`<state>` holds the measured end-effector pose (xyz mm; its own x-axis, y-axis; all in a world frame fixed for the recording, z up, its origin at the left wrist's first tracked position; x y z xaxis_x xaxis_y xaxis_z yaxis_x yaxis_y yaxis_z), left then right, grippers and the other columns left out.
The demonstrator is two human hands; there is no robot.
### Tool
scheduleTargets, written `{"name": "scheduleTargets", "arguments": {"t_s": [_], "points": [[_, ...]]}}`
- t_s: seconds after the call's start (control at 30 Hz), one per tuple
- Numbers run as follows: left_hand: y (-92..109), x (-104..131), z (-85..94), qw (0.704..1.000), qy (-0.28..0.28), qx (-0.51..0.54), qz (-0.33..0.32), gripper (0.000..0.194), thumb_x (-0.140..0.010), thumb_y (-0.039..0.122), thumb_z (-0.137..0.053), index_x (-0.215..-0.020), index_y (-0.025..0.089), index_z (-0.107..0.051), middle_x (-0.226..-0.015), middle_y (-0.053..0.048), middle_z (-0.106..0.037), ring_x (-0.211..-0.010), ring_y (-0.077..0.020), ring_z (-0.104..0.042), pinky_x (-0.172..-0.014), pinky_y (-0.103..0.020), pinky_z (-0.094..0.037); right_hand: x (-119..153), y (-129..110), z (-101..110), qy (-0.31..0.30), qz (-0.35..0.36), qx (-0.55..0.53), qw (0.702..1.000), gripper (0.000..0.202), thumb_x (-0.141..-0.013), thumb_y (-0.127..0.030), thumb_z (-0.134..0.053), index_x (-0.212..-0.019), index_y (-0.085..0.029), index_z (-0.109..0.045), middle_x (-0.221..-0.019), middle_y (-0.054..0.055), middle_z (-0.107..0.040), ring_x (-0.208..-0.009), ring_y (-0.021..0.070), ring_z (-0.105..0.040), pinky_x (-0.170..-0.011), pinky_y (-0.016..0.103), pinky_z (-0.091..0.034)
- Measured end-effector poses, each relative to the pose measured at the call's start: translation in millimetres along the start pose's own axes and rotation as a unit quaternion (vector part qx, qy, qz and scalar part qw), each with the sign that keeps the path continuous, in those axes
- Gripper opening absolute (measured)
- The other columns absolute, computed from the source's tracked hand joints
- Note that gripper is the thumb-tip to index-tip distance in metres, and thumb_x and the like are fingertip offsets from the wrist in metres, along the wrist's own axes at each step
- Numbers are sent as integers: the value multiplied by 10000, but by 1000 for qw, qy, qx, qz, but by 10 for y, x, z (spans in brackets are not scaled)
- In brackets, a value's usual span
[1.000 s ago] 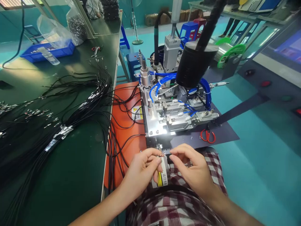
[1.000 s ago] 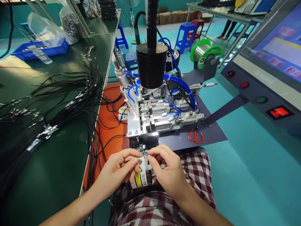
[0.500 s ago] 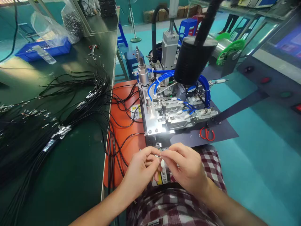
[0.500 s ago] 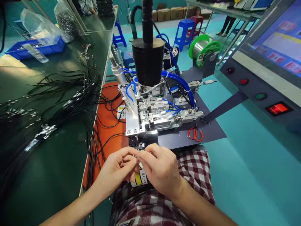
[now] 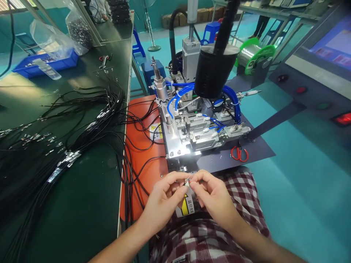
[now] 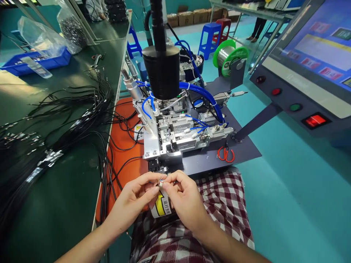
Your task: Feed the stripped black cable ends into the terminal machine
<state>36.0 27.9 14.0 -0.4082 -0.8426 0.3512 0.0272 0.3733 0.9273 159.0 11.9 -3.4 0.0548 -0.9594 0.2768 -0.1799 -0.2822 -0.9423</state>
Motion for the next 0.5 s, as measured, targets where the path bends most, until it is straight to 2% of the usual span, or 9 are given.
{"name": "scheduleTargets", "arguments": {"t_s": [0.17,0.23,0.33,0.4,0.47,0.5], "points": [[-13,-27,-50,984,-124,87,96,248,-873,298,-572,-1081,167,-609,-607,20,-545,-510,-68,-513,-478,-148,-341,13,-10,-8,-56,-21,4,998,241,-827,-375,-620,-737,-175,-522,-577,-69,-452,-428,55,-381,-407,177,-311],[-17,-48,-52,974,-144,129,116,215,-868,313,-575,-1022,164,-600,-611,9,-575,-495,-87,-554,-480,-163,-373,23,-18,-12,-73,-18,-4,997,218,-831,-357,-613,-749,-171,-534,-643,-51,-490,-440,50,-395,-415,179,-320],[-23,-91,-38,973,-129,156,113,170,-835,318,-620,-898,168,-569,-648,-2,-612,-482,-110,-586,-471,-187,-408,34,-46,5,-76,-7,9,997,180,-840,-313,-598,-744,-170,-544,-688,-37,-509,-456,51,-411,-425,183,-326],[-62,-96,-36,979,-102,138,114,167,-829,312,-630,-850,165,-554,-620,-5,-615,-476,-111,-580,-459,-183,-404,38,-62,17,-64,4,35,997,167,-845,-288,-591,-734,-172,-545,-695,-36,-499,-466,55,-424,-430,187,-330],[-101,-82,-6,991,-38,86,91,161,-830,309,-630,-826,164,-560,-619,-4,-603,-478,-98,-554,-444,-173,-386,36,-67,29,-37,19,67,997,163,-853,-277,-579,-731,-176,-545,-694,-37,-488,-478,61,-436,-443,193,-340],[-90,-67,25,998,8,45,52,150,-830,303,-628,-818,163,-574,-657,-8,-601,-499,-93,-548,-451,-176,-391,34,-57,30,-23,21,78,996,161,-860,-279,-569,-737,-179,-539,-666,-43,-479,-475,65,-435,-445,195,-340]]}}
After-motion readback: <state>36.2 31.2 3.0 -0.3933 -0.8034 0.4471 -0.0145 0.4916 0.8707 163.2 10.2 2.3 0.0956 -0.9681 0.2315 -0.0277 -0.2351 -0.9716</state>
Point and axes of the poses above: each hand's wrist, its own x-axis away from the middle knuckle, its own z-axis out of the back of the hand, y = z × x, the point moved 6 cm from there along -x, towards the middle knuckle
